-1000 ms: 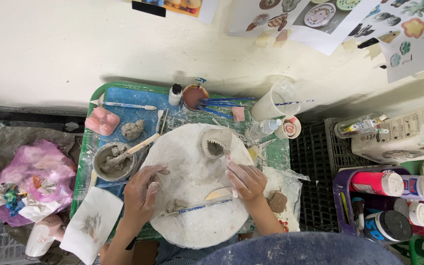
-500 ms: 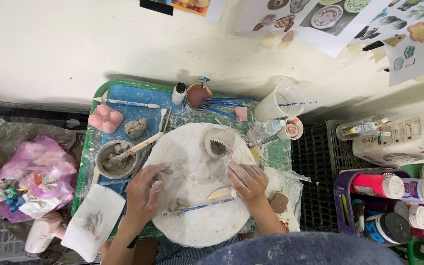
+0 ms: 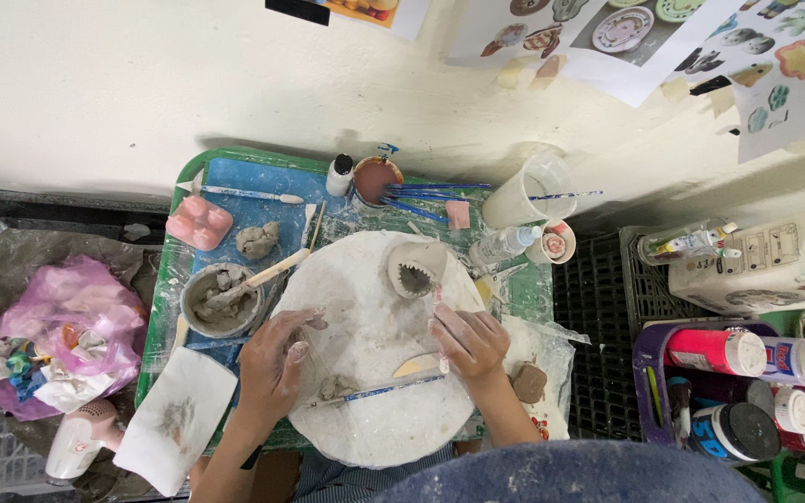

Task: The person shapes and refines a small clay sculpture by hand and with a wooden tool on a small rotating wheel. They use their fingers to smooth the surface and a tool to carve details into the clay.

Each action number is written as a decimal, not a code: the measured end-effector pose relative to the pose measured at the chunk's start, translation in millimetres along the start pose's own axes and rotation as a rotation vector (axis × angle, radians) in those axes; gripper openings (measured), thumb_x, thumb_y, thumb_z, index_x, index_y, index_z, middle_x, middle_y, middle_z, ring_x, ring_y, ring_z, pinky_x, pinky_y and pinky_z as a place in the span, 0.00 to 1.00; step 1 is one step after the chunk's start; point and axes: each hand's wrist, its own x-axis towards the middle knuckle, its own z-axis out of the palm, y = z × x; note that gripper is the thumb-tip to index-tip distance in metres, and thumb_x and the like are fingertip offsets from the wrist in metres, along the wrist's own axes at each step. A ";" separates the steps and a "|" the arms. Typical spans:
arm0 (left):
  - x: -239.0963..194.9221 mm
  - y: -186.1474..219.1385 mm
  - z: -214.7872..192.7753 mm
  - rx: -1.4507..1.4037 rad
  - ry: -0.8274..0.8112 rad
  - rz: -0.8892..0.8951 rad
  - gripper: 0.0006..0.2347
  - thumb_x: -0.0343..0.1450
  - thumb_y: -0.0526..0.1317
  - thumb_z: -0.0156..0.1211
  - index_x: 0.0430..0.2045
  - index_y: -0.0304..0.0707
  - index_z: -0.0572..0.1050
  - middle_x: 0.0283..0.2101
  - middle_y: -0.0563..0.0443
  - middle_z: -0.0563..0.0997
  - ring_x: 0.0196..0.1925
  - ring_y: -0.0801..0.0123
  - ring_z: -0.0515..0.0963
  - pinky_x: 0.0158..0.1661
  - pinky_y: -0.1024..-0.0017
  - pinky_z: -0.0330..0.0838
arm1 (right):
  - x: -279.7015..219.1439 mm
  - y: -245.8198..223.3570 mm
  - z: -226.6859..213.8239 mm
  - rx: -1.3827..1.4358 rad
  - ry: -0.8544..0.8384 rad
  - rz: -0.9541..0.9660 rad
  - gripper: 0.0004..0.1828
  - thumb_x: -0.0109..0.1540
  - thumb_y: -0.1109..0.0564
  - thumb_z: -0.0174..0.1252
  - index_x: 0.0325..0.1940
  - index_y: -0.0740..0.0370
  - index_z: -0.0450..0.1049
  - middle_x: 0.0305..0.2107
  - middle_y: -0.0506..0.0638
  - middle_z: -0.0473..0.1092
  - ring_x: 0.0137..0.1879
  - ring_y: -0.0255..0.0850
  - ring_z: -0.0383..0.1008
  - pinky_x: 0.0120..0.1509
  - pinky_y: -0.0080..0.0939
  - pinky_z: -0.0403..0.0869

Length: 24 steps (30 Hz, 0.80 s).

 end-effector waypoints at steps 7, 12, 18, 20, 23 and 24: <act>0.4 2.1 -0.1 -0.017 0.001 -0.042 0.15 0.72 0.42 0.52 0.49 0.35 0.77 0.42 0.47 0.85 0.39 0.63 0.85 0.39 0.72 0.76 | 1.3 0.1 0.4 0.018 0.035 0.005 0.11 0.63 0.61 0.60 0.49 0.54 0.70 0.41 0.52 0.78 0.35 0.40 0.80 0.33 0.35 0.71; 1.2 5.1 -1.4 -0.017 -0.002 -0.026 0.15 0.73 0.41 0.52 0.50 0.36 0.77 0.42 0.47 0.85 0.42 0.63 0.85 0.41 0.71 0.77 | 1.5 0.7 -0.9 0.020 0.022 0.008 0.12 0.63 0.62 0.61 0.49 0.53 0.70 0.41 0.53 0.78 0.35 0.40 0.80 0.33 0.34 0.70; 1.2 4.4 -1.2 -0.032 -0.006 -0.031 0.15 0.72 0.41 0.51 0.49 0.35 0.77 0.42 0.46 0.85 0.41 0.62 0.86 0.41 0.71 0.77 | 1.5 -0.1 -1.9 0.017 0.028 0.004 0.14 0.62 0.62 0.63 0.49 0.53 0.70 0.41 0.53 0.78 0.35 0.39 0.80 0.33 0.34 0.70; 1.4 4.1 -1.1 -0.032 -0.003 -0.016 0.15 0.72 0.41 0.51 0.49 0.35 0.77 0.42 0.46 0.85 0.42 0.62 0.86 0.42 0.71 0.77 | 2.7 -0.2 -2.4 0.025 0.020 0.002 0.13 0.63 0.63 0.63 0.49 0.53 0.70 0.41 0.53 0.78 0.35 0.40 0.80 0.33 0.34 0.70; 1.2 3.7 -0.7 -0.030 -0.005 -0.027 0.15 0.72 0.42 0.52 0.49 0.35 0.78 0.42 0.46 0.85 0.42 0.62 0.86 0.43 0.71 0.77 | 5.0 -1.1 -3.1 0.033 0.019 -0.005 0.13 0.62 0.62 0.63 0.48 0.53 0.71 0.40 0.53 0.78 0.35 0.40 0.80 0.33 0.34 0.70; 1.3 3.4 -0.4 -0.028 -0.006 -0.036 0.15 0.72 0.42 0.52 0.49 0.35 0.78 0.42 0.46 0.85 0.42 0.62 0.86 0.43 0.71 0.77 | 5.5 -1.3 -3.4 0.034 0.021 -0.008 0.12 0.62 0.61 0.63 0.47 0.52 0.71 0.40 0.53 0.78 0.34 0.40 0.80 0.33 0.34 0.71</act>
